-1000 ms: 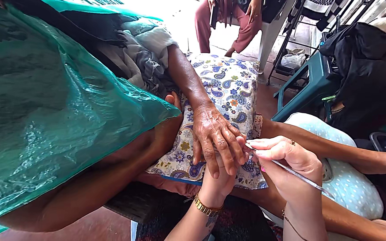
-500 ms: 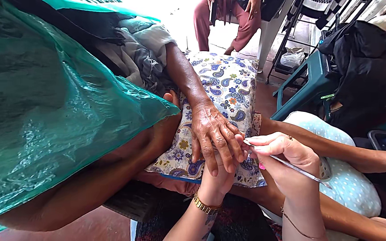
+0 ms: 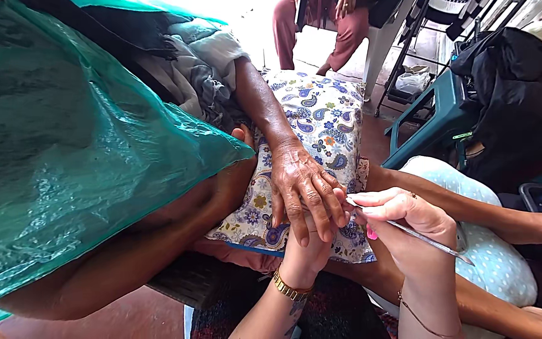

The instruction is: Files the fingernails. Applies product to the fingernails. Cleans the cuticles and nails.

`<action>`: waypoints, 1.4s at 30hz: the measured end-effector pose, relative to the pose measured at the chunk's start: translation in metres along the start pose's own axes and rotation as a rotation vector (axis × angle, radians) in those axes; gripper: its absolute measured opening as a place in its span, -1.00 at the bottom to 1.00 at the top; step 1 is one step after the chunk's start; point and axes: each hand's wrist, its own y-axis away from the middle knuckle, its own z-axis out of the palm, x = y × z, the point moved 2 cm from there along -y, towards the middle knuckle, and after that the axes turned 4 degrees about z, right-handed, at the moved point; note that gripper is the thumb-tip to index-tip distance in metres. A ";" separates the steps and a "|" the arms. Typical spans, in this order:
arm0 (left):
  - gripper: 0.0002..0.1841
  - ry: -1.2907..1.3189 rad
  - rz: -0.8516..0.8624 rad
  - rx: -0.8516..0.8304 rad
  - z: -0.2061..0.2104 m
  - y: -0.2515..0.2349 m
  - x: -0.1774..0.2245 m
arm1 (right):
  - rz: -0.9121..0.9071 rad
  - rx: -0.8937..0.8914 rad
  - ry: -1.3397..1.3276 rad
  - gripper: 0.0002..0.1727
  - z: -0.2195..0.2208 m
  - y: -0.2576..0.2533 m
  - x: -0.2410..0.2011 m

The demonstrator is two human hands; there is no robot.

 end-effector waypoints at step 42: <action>-0.74 -0.073 0.008 0.049 0.001 0.001 -0.003 | 0.047 -0.093 0.088 -0.89 -0.008 -0.008 -0.004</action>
